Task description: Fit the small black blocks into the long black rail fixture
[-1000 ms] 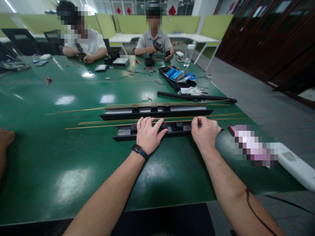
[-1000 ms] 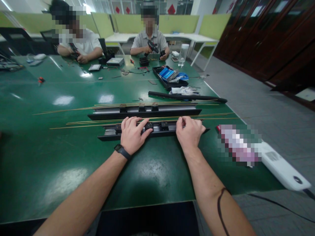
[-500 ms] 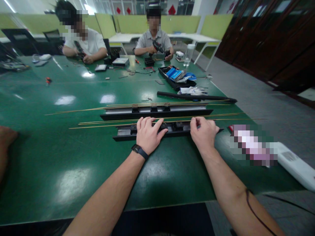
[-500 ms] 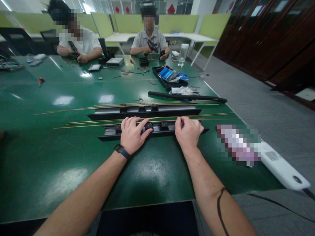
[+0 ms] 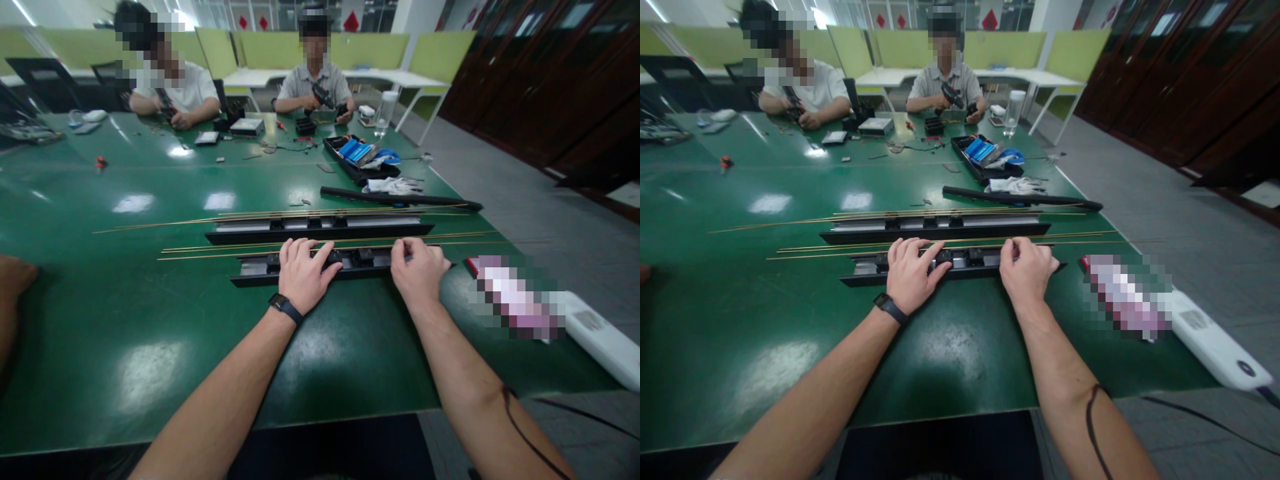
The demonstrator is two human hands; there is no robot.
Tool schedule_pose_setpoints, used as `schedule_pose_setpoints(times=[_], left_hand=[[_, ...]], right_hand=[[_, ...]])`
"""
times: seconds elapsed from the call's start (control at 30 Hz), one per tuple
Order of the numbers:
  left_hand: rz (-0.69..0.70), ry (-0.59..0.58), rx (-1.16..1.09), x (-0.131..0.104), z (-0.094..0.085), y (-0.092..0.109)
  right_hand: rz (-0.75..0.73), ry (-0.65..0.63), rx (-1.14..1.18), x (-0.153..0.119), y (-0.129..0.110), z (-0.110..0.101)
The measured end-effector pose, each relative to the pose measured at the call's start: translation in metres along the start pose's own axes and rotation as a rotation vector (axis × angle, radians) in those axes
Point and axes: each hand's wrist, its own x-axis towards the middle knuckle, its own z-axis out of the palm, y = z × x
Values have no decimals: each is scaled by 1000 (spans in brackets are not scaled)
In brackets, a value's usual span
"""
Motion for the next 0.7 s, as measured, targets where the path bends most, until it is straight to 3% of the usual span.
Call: schedule_pose_setpoints(times=[0.37, 0.7], left_hand=[[0, -6, 0, 0, 0, 0], [1, -2, 1, 0, -1, 0]], right_hand=[[96, 69, -73, 6, 7, -1], [-14, -20, -16, 1, 0, 0]])
